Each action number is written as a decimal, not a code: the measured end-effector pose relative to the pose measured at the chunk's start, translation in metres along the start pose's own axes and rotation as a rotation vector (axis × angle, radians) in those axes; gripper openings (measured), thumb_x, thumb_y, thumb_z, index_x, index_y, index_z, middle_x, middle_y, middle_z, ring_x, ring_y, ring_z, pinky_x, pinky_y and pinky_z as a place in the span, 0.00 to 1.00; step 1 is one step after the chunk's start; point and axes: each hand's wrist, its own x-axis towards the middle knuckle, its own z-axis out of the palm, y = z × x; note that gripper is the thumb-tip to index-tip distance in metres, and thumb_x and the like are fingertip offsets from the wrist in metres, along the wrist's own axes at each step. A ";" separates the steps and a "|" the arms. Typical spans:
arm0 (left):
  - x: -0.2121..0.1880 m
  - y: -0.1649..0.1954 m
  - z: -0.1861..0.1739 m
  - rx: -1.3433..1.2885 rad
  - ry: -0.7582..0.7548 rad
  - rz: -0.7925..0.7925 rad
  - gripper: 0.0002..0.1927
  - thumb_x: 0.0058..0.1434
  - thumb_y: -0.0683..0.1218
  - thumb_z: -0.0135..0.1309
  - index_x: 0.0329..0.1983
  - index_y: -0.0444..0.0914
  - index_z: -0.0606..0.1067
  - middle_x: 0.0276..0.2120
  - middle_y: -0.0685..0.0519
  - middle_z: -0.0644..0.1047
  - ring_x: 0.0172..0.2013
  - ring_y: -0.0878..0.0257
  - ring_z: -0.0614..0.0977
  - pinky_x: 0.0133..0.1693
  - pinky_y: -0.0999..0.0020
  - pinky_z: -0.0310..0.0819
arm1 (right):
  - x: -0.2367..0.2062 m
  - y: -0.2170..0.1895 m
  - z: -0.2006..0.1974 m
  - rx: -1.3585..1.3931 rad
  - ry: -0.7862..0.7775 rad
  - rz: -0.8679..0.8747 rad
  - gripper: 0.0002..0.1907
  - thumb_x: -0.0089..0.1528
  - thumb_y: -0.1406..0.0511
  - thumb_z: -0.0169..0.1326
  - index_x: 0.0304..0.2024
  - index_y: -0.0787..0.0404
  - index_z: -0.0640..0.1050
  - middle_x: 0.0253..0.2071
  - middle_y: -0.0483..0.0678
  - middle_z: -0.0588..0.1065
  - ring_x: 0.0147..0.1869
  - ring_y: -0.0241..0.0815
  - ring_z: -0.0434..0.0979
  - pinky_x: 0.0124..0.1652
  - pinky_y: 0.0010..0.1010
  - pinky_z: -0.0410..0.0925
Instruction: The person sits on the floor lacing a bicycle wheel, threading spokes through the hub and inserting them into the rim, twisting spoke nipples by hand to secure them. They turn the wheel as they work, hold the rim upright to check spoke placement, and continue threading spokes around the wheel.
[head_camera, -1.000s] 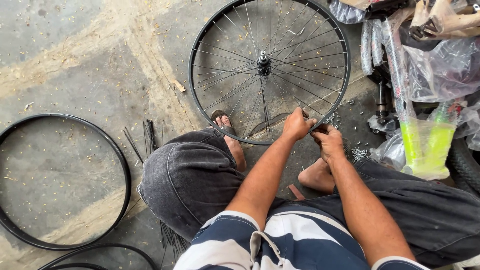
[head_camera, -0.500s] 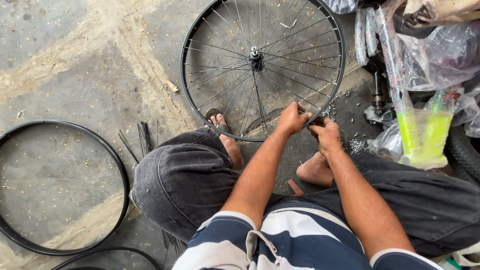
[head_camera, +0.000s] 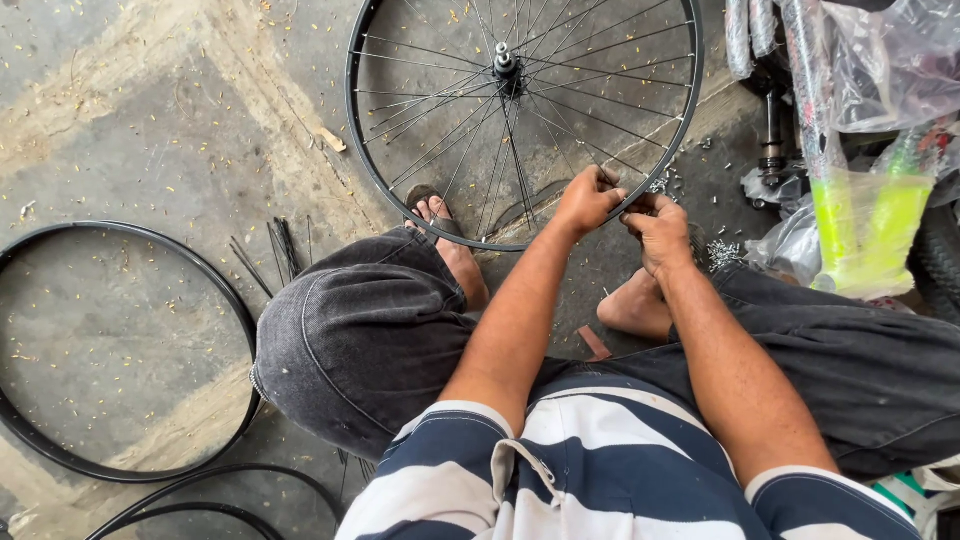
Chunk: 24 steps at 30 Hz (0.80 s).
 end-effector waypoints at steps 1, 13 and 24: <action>0.000 0.000 0.000 0.013 -0.013 -0.005 0.20 0.56 0.50 0.64 0.46 0.34 0.74 0.40 0.46 0.83 0.41 0.57 0.85 0.45 0.62 0.79 | 0.000 0.001 -0.001 -0.001 -0.004 0.000 0.15 0.57 0.78 0.58 0.46 0.65 0.78 0.36 0.42 0.77 0.35 0.30 0.73 0.33 0.20 0.64; 0.002 -0.001 -0.001 0.224 0.044 -0.127 0.21 0.58 0.53 0.66 0.44 0.34 0.75 0.41 0.45 0.82 0.43 0.54 0.83 0.45 0.60 0.75 | 0.000 0.001 0.000 -0.008 0.004 0.002 0.15 0.57 0.78 0.58 0.46 0.66 0.78 0.37 0.43 0.77 0.35 0.30 0.74 0.35 0.20 0.66; 0.003 -0.006 0.000 -0.042 -0.022 -0.015 0.20 0.57 0.50 0.64 0.46 0.34 0.74 0.41 0.44 0.82 0.43 0.52 0.84 0.45 0.60 0.78 | 0.002 0.001 0.002 0.025 0.028 0.018 0.15 0.57 0.76 0.54 0.47 0.67 0.77 0.39 0.46 0.78 0.35 0.32 0.73 0.34 0.22 0.66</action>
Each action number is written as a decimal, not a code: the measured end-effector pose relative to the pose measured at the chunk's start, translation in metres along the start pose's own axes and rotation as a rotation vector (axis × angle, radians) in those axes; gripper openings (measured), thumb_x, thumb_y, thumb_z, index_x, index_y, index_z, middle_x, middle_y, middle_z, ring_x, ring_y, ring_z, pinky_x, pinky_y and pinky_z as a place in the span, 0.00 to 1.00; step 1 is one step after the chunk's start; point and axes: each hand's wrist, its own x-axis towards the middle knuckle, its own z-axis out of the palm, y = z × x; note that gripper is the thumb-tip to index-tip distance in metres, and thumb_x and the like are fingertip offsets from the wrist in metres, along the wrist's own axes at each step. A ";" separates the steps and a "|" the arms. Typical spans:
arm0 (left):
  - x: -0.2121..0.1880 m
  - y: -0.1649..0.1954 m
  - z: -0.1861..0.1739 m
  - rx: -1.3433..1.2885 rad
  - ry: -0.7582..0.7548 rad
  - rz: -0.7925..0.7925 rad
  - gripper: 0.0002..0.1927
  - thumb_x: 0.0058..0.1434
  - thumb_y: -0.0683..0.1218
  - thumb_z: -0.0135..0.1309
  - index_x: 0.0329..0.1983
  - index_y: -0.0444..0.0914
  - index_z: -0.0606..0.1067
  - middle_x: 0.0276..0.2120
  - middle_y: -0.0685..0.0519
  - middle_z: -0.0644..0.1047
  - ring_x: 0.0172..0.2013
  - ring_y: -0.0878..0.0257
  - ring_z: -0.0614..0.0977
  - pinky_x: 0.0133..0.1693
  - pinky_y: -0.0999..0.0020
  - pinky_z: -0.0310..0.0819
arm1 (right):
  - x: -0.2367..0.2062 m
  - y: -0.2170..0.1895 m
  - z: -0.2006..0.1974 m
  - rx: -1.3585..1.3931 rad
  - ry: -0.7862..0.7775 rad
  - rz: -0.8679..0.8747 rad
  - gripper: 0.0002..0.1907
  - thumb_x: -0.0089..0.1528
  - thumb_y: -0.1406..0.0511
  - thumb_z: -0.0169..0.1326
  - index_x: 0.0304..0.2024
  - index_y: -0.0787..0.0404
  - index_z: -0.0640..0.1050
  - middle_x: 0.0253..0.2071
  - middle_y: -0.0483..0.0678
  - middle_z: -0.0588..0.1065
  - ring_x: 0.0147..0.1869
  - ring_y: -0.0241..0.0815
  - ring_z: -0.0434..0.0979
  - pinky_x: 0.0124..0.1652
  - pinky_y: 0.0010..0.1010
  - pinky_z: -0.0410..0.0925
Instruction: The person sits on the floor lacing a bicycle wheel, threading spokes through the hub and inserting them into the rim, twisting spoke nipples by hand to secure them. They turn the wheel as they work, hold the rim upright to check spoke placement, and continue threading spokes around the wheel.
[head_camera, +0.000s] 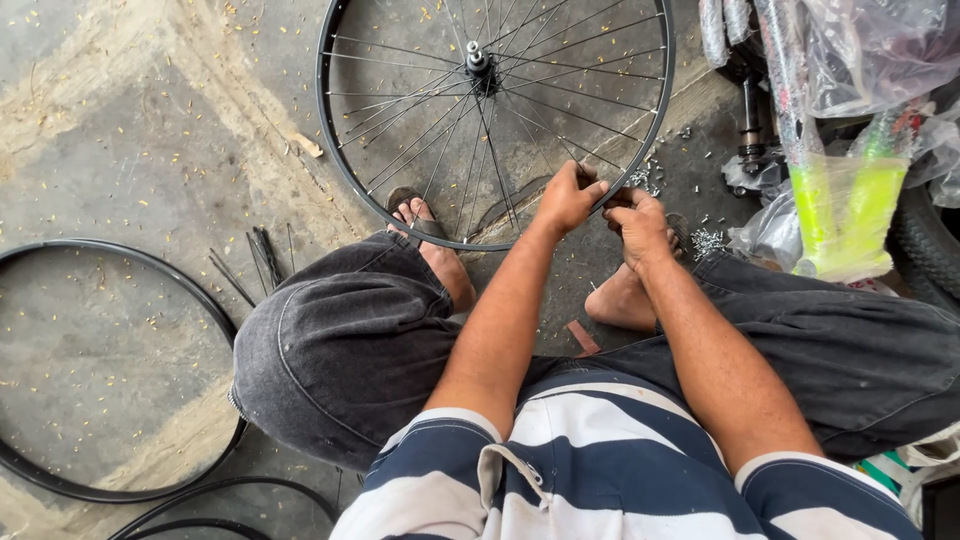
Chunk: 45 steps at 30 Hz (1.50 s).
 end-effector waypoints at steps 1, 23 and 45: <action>0.001 0.002 -0.001 -0.112 -0.041 0.030 0.20 0.56 0.49 0.64 0.46 0.34 0.74 0.41 0.44 0.82 0.43 0.52 0.85 0.44 0.60 0.79 | 0.001 0.001 -0.001 0.008 0.007 -0.002 0.15 0.57 0.76 0.54 0.47 0.67 0.77 0.39 0.45 0.78 0.36 0.32 0.74 0.35 0.22 0.67; 0.015 0.043 -0.051 0.796 0.898 0.188 0.16 0.57 0.52 0.61 0.45 0.42 0.73 0.43 0.47 0.73 0.48 0.49 0.73 0.48 0.52 0.65 | 0.038 0.024 -0.011 -0.015 0.102 -0.007 0.10 0.64 0.63 0.62 0.41 0.64 0.78 0.33 0.41 0.75 0.33 0.31 0.71 0.32 0.24 0.65; 0.030 0.029 -0.070 -0.770 0.258 -0.283 0.13 0.67 0.54 0.54 0.47 0.42 0.69 0.25 0.53 0.74 0.22 0.62 0.74 0.23 0.65 0.66 | 0.043 0.019 -0.008 -0.165 -0.045 0.148 0.12 0.57 0.64 0.68 0.39 0.61 0.79 0.31 0.40 0.75 0.30 0.32 0.70 0.30 0.25 0.64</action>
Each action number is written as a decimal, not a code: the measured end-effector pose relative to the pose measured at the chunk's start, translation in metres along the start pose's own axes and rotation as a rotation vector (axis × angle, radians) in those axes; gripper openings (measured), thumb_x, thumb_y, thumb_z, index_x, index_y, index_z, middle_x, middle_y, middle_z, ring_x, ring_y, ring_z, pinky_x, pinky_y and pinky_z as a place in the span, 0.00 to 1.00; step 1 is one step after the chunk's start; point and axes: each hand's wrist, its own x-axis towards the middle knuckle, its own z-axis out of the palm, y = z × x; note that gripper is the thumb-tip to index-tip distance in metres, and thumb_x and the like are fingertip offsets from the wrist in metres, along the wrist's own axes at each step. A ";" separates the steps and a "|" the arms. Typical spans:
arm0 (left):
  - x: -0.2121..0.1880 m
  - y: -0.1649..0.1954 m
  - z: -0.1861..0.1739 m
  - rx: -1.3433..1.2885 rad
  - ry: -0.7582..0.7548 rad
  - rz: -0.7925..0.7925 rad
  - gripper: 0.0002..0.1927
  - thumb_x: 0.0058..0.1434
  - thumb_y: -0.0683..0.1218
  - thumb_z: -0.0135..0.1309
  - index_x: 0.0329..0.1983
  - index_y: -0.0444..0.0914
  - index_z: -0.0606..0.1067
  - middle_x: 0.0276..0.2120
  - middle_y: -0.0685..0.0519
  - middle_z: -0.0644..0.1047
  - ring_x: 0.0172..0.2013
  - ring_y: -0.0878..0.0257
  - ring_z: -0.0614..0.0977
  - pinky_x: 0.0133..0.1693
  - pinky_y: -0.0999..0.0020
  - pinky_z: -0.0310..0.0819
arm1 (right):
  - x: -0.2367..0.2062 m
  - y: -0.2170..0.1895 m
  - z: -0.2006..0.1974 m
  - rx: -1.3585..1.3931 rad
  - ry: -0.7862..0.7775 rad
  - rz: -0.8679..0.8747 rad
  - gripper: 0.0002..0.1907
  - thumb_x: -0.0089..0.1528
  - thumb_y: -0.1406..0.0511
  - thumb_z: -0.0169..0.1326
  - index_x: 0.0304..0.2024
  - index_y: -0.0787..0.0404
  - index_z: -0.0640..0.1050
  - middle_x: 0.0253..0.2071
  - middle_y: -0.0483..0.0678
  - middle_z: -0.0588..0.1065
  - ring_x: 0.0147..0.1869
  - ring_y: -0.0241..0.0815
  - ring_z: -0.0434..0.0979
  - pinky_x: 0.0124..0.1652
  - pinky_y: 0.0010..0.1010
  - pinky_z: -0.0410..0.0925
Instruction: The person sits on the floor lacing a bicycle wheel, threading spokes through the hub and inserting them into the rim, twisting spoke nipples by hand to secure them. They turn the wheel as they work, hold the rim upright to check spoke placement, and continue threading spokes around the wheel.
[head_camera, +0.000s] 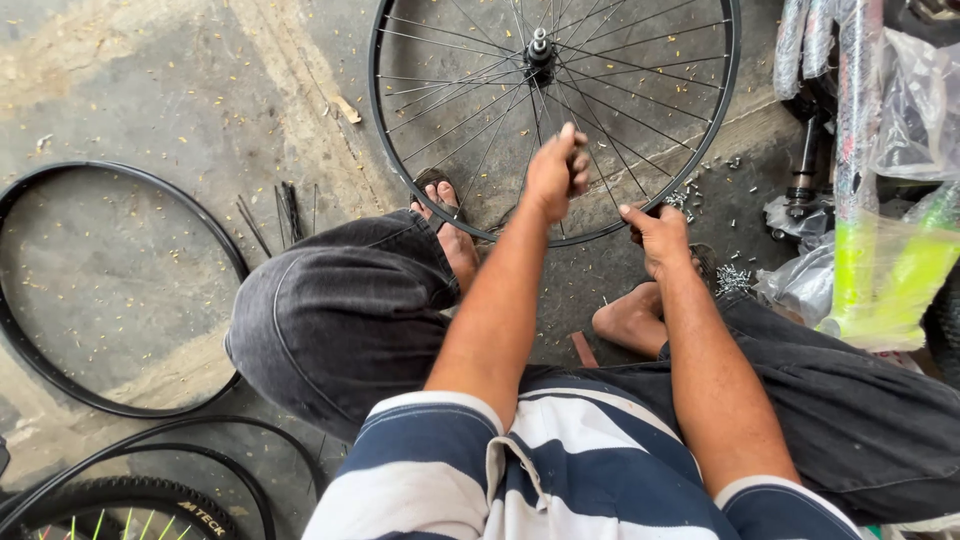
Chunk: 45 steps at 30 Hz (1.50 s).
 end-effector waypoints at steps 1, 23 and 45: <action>-0.004 -0.008 0.000 -0.036 0.012 0.035 0.14 0.67 0.54 0.54 0.48 0.43 0.70 0.25 0.55 0.73 0.21 0.64 0.72 0.23 0.67 0.64 | 0.000 -0.001 0.001 -0.019 -0.004 -0.009 0.13 0.57 0.64 0.68 0.39 0.61 0.79 0.31 0.39 0.75 0.30 0.31 0.70 0.30 0.24 0.64; -0.080 -0.073 0.004 1.337 0.200 0.520 0.22 0.56 0.55 0.60 0.46 0.36 0.74 0.46 0.42 0.79 0.50 0.41 0.78 0.49 0.49 0.72 | -0.021 -0.011 -0.021 0.075 -0.023 -0.069 0.11 0.63 0.65 0.64 0.41 0.65 0.78 0.36 0.46 0.76 0.34 0.36 0.74 0.35 0.28 0.69; -0.018 -0.098 0.032 0.583 -0.114 0.138 0.11 0.62 0.46 0.59 0.39 0.34 0.74 0.30 0.49 0.83 0.31 0.60 0.85 0.36 0.63 0.78 | -0.033 0.015 -0.038 0.287 0.097 -0.029 0.04 0.68 0.70 0.58 0.44 0.64 0.78 0.38 0.49 0.78 0.35 0.35 0.77 0.35 0.23 0.71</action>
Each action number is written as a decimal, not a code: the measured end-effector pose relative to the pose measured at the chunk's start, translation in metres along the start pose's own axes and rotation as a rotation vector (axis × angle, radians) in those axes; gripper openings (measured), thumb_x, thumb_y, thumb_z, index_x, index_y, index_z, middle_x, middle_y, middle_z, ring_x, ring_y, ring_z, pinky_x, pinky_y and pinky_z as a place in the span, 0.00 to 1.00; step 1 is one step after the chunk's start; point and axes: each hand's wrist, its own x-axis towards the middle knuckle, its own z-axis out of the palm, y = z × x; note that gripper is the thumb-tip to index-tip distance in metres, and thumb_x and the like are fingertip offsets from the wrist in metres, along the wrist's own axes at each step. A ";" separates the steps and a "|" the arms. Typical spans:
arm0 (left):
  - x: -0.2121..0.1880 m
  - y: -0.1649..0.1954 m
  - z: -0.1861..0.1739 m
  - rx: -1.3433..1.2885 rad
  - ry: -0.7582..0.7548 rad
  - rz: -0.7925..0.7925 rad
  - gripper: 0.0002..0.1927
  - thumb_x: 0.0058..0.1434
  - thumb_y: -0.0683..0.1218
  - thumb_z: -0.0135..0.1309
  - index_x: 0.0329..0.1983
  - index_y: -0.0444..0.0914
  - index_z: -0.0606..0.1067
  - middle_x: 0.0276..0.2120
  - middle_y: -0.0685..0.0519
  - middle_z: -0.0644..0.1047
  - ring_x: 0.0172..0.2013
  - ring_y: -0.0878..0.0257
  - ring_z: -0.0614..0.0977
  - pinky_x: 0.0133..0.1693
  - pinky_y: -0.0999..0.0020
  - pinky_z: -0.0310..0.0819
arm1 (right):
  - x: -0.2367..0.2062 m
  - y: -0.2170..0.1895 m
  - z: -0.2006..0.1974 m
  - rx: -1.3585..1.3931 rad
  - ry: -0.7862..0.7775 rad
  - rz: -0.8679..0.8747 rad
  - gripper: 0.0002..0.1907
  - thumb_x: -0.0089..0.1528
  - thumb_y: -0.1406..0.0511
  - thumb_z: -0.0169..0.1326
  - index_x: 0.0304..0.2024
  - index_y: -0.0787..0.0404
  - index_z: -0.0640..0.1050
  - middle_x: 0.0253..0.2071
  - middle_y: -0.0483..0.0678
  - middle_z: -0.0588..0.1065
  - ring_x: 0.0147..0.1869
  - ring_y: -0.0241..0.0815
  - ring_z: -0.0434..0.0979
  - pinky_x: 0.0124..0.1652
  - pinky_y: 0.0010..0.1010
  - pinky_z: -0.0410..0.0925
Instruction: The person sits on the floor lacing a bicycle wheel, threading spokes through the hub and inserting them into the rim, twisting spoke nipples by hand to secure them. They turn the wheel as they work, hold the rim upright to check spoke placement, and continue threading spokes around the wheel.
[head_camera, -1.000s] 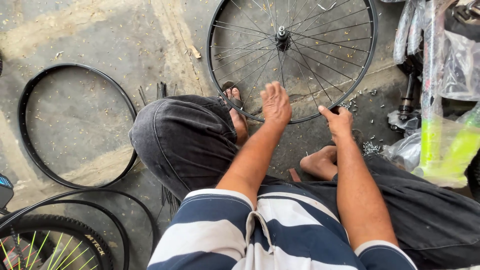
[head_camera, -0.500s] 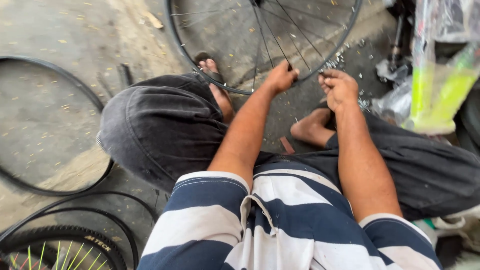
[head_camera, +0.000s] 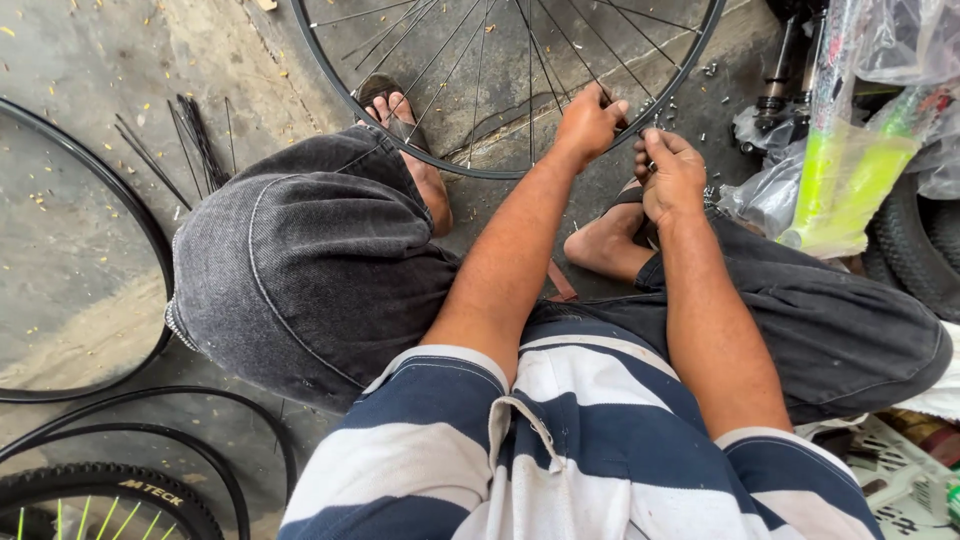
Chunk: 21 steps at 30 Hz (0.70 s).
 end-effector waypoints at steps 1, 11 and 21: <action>0.001 0.001 -0.001 0.022 0.010 -0.011 0.11 0.61 0.46 0.59 0.38 0.34 0.75 0.29 0.49 0.83 0.31 0.60 0.85 0.36 0.63 0.78 | 0.000 0.000 -0.001 0.059 -0.035 -0.006 0.05 0.66 0.71 0.57 0.45 0.64 0.79 0.39 0.48 0.78 0.38 0.35 0.78 0.38 0.23 0.74; 0.005 -0.005 -0.001 0.060 0.007 -0.024 0.12 0.61 0.48 0.60 0.39 0.35 0.75 0.29 0.51 0.84 0.31 0.62 0.86 0.37 0.64 0.78 | -0.003 0.000 0.001 -0.061 0.012 -0.047 0.06 0.67 0.71 0.60 0.44 0.64 0.76 0.37 0.51 0.80 0.35 0.37 0.80 0.34 0.24 0.73; 0.006 -0.006 0.000 0.102 0.011 -0.048 0.12 0.62 0.48 0.60 0.39 0.35 0.75 0.30 0.51 0.84 0.33 0.61 0.85 0.38 0.63 0.77 | 0.005 0.007 -0.002 -0.071 -0.020 -0.082 0.08 0.63 0.74 0.58 0.45 0.69 0.79 0.37 0.50 0.80 0.36 0.37 0.81 0.37 0.24 0.75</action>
